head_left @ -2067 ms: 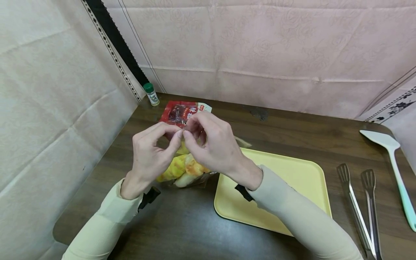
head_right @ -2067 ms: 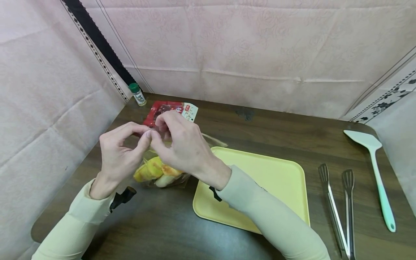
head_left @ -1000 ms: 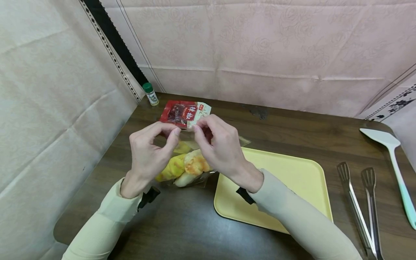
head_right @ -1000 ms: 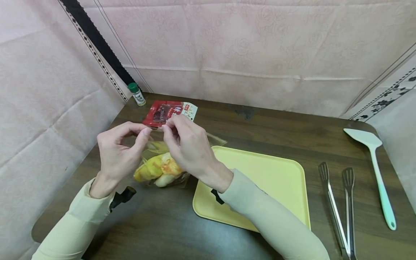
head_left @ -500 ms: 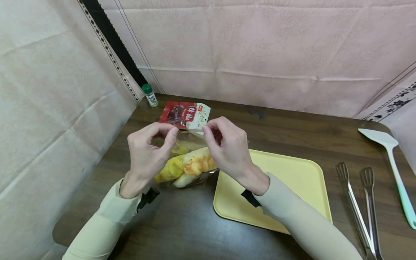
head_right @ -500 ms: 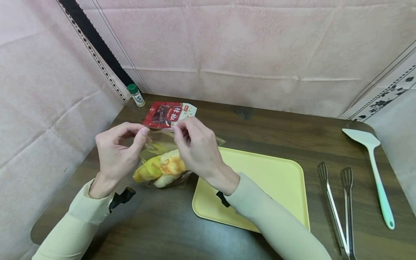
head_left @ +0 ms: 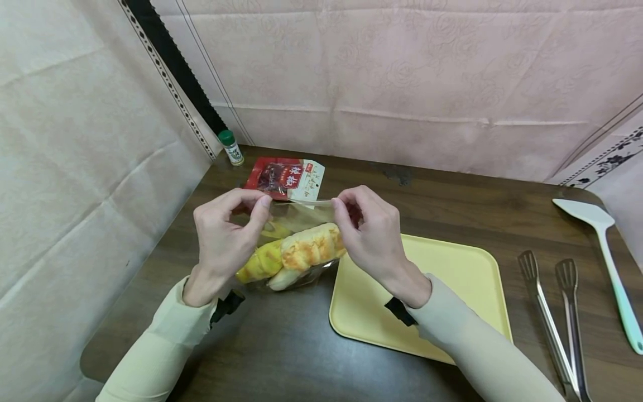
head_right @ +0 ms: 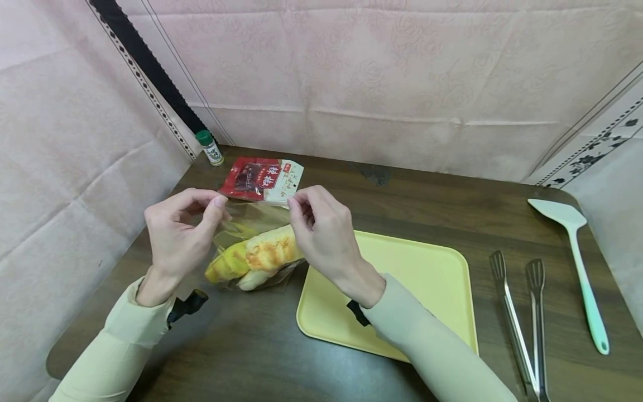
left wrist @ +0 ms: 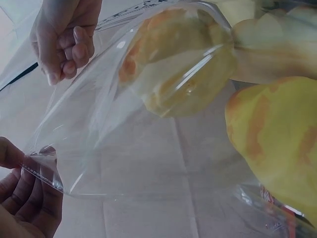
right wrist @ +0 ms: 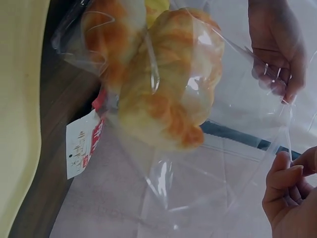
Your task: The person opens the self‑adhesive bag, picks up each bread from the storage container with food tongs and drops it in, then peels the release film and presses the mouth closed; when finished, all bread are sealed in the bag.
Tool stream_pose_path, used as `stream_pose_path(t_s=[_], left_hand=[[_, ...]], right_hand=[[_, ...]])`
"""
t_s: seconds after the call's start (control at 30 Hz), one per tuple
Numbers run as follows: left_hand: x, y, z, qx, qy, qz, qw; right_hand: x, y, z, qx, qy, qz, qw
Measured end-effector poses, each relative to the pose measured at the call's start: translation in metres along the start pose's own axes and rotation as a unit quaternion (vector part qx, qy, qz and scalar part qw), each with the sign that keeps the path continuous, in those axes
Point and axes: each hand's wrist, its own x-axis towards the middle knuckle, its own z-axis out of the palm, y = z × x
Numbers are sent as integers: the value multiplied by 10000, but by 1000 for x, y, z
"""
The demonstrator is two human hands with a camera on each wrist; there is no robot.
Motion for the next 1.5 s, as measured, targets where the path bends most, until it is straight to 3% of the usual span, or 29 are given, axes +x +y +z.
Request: stream_pose_path(t_s=[0.83, 1.5], left_hand=[[1, -4, -4, 20, 45, -234, 9997], [2, -7, -5, -150, 172, -311, 9993]], right_hand=[[-20, 22, -33, -167, 378, 231, 9989], [-37, 34, -68, -709, 574, 681, 9935]])
